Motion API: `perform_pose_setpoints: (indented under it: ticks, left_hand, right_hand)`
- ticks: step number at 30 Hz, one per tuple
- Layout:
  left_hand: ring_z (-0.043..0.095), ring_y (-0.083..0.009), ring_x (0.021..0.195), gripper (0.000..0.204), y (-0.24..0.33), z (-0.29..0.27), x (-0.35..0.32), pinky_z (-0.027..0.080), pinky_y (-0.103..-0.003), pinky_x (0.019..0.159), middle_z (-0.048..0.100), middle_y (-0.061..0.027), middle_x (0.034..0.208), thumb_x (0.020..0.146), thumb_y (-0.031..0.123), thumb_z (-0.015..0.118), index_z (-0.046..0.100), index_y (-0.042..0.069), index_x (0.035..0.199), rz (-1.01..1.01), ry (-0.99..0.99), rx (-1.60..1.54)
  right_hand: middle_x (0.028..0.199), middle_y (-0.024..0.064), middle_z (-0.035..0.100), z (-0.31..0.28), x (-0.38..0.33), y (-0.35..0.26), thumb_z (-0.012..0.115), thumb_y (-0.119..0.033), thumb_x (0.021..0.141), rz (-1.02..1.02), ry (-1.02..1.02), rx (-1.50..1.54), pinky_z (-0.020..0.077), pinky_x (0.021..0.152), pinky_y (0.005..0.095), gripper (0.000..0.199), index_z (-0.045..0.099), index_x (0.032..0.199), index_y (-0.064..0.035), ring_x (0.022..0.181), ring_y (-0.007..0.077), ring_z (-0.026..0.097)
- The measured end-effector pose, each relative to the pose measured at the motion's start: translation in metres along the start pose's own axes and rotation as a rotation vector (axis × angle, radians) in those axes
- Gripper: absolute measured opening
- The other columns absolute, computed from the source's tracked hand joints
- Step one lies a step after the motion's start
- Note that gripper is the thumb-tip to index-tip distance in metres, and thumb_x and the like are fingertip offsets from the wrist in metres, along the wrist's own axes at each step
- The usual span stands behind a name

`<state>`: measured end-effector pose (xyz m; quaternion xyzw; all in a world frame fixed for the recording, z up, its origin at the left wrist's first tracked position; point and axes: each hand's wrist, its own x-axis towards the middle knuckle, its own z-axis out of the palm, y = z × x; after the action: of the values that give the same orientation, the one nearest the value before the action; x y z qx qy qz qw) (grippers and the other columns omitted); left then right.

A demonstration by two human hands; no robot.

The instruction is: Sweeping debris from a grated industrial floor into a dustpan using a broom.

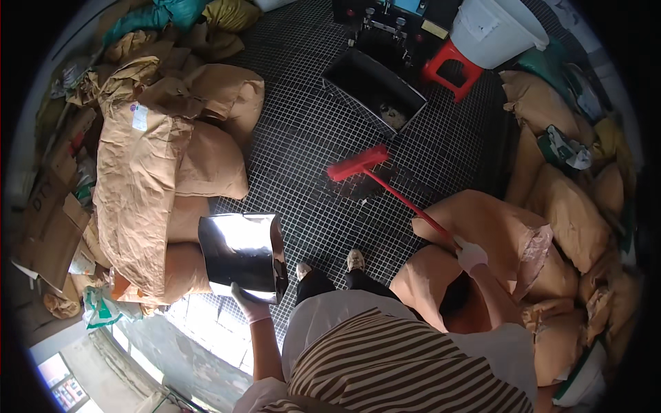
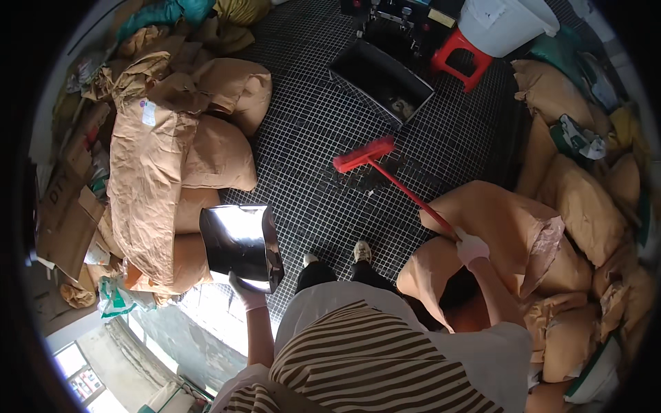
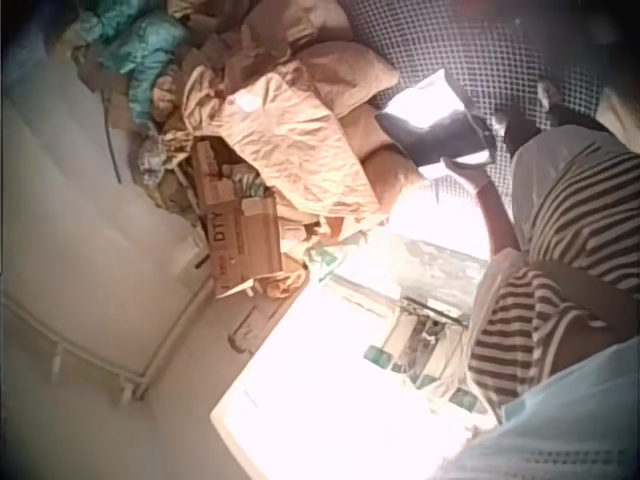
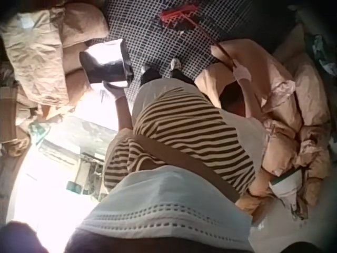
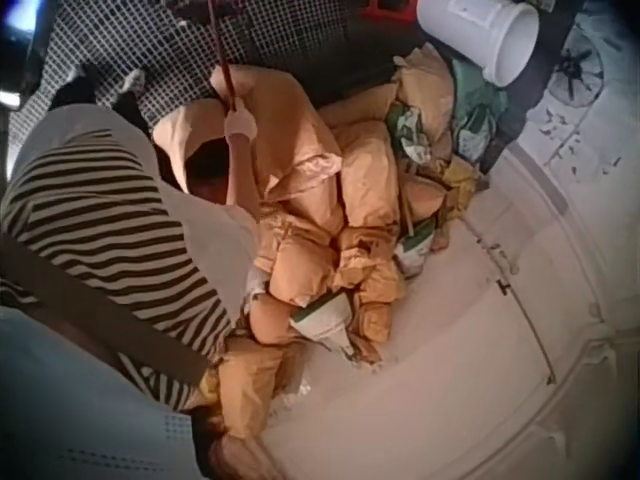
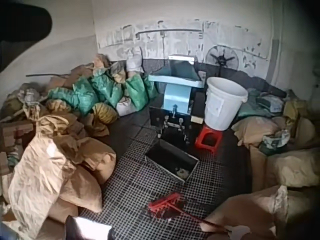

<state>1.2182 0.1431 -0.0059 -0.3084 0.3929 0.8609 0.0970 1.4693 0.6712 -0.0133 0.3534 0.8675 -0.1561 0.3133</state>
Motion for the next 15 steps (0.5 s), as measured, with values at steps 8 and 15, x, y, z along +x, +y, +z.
perform_pose_setpoints:
  ticks: [8, 15]
  left_hand:
    - [0.050, -0.0260, 0.109, 0.052, 0.020, 0.031, 0.066, 0.039, -0.042, 0.098, 0.055, -0.0101, 0.116, 0.084, 0.042, 0.056, 0.051, 0.005, 0.120, -0.116, -0.105, 0.028]
    - [0.049, -0.0264, 0.111, 0.057, 0.072, 0.047, 0.147, 0.038, -0.043, 0.099, 0.052, -0.0102, 0.122, 0.081, 0.042, 0.061, 0.048, 0.005, 0.123, -0.157, -0.202, 0.031]
  right_hand:
    - [0.096, 0.0152, 0.064, 0.042, 0.060, -0.068, 0.041, -0.019, 0.089, 0.069, 0.020, 0.088, 0.0487, 0.076, 0.0453, 0.026, 0.051, 0.113, -0.0167, 0.089, 0.0359, 0.061]
    - [0.089, 0.0153, 0.065, -0.010, -0.044, -0.114, 0.039, -0.017, 0.089, 0.217, -0.005, -0.032, 0.0490, 0.070, 0.0471, 0.027, 0.052, 0.112, -0.0177, 0.081, 0.0351, 0.063]
